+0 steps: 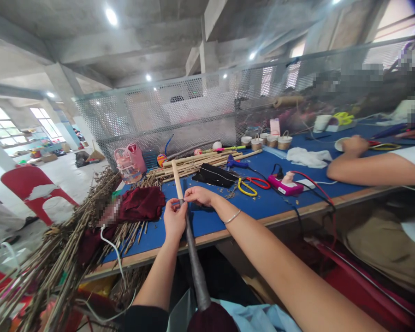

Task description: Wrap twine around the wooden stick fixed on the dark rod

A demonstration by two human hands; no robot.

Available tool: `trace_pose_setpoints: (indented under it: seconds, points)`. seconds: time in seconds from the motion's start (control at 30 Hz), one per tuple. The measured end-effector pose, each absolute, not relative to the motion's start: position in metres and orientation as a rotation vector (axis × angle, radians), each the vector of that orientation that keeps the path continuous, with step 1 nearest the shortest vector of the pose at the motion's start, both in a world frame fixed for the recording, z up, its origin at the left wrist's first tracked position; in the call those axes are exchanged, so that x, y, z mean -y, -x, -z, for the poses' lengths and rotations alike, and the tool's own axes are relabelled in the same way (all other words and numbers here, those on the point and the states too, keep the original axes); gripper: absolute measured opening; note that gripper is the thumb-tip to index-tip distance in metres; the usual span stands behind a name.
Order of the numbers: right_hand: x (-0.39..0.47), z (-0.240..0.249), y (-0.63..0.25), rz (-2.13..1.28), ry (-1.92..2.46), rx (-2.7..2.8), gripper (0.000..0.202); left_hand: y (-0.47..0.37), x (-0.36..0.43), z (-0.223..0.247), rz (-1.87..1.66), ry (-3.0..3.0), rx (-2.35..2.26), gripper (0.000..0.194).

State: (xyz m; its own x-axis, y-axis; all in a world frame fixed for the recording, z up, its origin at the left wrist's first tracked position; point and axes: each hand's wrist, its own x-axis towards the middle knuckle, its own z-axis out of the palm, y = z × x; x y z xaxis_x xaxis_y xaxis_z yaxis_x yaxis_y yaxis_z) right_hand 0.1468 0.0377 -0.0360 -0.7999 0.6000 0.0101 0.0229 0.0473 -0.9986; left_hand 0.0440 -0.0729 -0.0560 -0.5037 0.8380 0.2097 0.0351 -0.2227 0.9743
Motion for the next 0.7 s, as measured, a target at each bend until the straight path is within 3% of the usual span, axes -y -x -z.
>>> trace_pose_setpoints:
  seconds: [0.33,0.53,0.7]
  points:
    - [-0.037,0.036,-0.144,-1.705,0.704,1.89,0.02,-0.044,0.075,0.053,-1.792,-1.004,-1.486,0.031]
    - [-0.036,0.029,-0.143,-1.372,0.681,1.583,0.029,-0.044,0.076,0.053,-1.885,-1.028,-1.655,0.025]
    - [-0.029,0.034,-0.133,-1.609,0.59,1.636,0.046,-0.047,0.076,0.052,-1.891,-1.079,-1.718,0.019]
